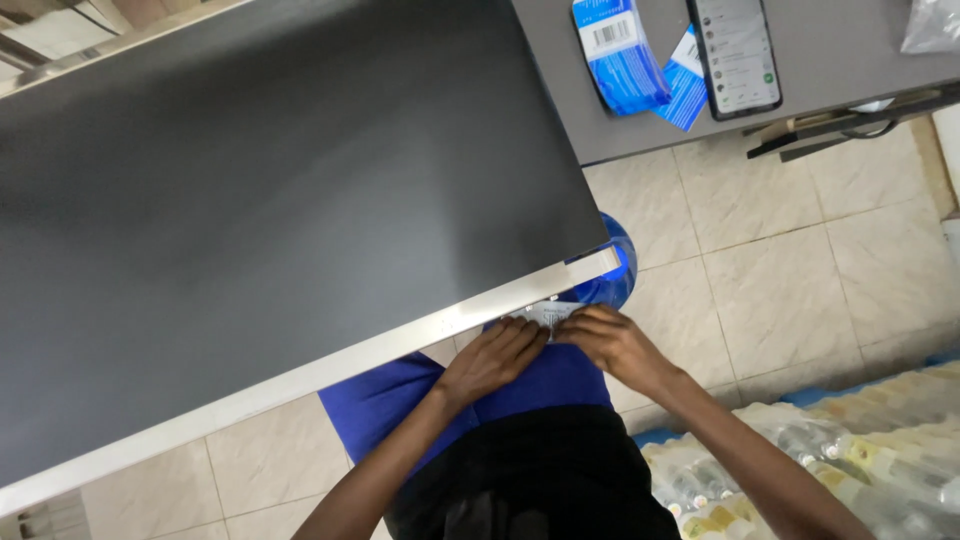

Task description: The person is peeling blue labels from a stack and placing them individually onto a conveyor belt in a water production facility.

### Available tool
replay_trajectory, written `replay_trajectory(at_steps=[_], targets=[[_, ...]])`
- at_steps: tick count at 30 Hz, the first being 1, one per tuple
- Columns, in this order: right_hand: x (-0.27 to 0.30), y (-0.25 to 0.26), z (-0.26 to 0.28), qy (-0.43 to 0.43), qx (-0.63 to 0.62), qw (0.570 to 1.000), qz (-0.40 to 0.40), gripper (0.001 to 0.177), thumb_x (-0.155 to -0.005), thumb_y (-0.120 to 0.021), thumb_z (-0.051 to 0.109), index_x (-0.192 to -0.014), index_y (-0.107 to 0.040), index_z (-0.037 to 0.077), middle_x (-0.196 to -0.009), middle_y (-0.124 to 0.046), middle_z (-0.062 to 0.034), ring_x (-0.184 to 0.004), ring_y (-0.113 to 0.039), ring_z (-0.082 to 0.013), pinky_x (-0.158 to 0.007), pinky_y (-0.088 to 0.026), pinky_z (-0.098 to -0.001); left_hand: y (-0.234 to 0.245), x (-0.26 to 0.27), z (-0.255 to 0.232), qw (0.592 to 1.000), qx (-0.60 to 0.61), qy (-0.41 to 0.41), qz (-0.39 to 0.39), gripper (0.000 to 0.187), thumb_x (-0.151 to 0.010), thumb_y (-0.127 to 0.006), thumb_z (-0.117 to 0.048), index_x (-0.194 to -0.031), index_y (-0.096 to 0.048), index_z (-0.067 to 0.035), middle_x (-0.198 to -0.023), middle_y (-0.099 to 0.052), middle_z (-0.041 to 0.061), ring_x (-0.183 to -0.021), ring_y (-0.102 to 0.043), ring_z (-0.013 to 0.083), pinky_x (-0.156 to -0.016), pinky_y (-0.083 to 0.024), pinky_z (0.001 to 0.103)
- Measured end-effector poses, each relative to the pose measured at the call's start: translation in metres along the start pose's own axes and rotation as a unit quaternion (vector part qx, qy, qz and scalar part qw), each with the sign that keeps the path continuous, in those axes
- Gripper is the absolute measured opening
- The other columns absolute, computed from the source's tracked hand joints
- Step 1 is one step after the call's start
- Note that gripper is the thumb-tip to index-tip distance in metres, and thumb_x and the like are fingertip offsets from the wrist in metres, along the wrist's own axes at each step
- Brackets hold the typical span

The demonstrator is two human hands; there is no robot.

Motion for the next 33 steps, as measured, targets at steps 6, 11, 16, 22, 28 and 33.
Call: replay_trajectory(at_steps=[6,11,16,22,28,33], targets=[[0.027,-0.027,-0.013,0.064,0.067,0.996,0.0,0.04,-0.118,-0.039,0.019,-0.125,-0.074,0.002,-0.117,-0.074,-0.0184,-0.111,-0.069,-0.0399,-0.089,-0.058,-0.0488,0.008,0.001,0.005,0.996,-0.058,-0.073,0.014,0.017,-0.111,-0.064,-0.013,-0.123,-0.073,-0.004,-0.121,-0.072,0.016,-0.126,-0.065,0.0334,-0.112,-0.051,0.043],[0.02,-0.027,0.016,0.062,0.167,0.984,-0.028,0.029,-0.112,-0.049,0.006,-0.125,-0.074,-0.002,-0.12,-0.071,-0.0213,-0.11,-0.069,-0.0405,-0.087,-0.057,-0.048,0.007,0.005,0.006,0.993,-0.076,-0.088,0.016,0.017,-0.11,-0.066,-0.014,-0.124,-0.074,-0.006,-0.122,-0.071,0.015,-0.128,-0.064,0.0325,-0.115,-0.05,0.043],[0.026,-0.039,0.016,0.034,0.202,0.979,0.009,0.031,-0.111,-0.048,0.0,-0.133,-0.069,-0.004,-0.128,-0.067,-0.0244,-0.116,-0.066,-0.042,-0.09,-0.053,-0.0496,0.004,0.008,0.006,0.99,-0.115,-0.076,0.02,0.018,-0.11,-0.065,-0.011,-0.125,-0.073,-0.008,-0.122,-0.071,0.012,-0.128,-0.064,0.0305,-0.117,-0.048,0.042],[0.045,-0.059,-0.016,0.025,0.192,0.98,0.039,0.03,-0.112,-0.049,0.01,-0.132,-0.07,0.002,-0.136,-0.065,-0.0193,-0.128,-0.06,-0.0411,-0.101,-0.047,-0.0533,-0.016,0.027,0.008,0.995,-0.077,-0.068,0.001,0.018,-0.111,-0.065,-0.017,-0.124,-0.075,-0.01,-0.128,-0.073,0.011,-0.131,-0.067,0.0306,-0.12,-0.048,0.041],[0.026,-0.042,-0.013,0.013,0.14,0.99,-0.006,0.027,-0.111,-0.051,0.001,-0.127,-0.074,0.002,-0.126,-0.07,-0.0176,-0.112,-0.068,-0.0372,-0.09,-0.054,-0.046,0.005,0.006,0.016,0.991,-0.086,-0.103,0.012,0.019,-0.111,-0.066,-0.02,-0.123,-0.075,-0.009,-0.119,-0.076,0.013,-0.12,-0.072,0.0277,-0.116,-0.054,0.038],[0.023,-0.041,0.006,0.013,0.233,0.972,-0.028,0.031,-0.109,-0.052,-0.002,-0.133,-0.071,0.003,-0.121,-0.067,-0.0173,-0.105,-0.067,-0.0363,-0.088,-0.053,-0.0469,0.015,-0.007,0.019,0.977,-0.142,-0.154,0.048,0.019,-0.108,-0.067,-0.016,-0.123,-0.075,-0.008,-0.119,-0.076,0.012,-0.121,-0.07,0.0276,-0.117,-0.052,0.038]])
Point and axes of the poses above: each hand's wrist, its own x-axis away from the middle knuckle, its own y-axis out of the back of the hand, z = x × y, the point moved 6 cm from there along -x, towards the middle knuckle
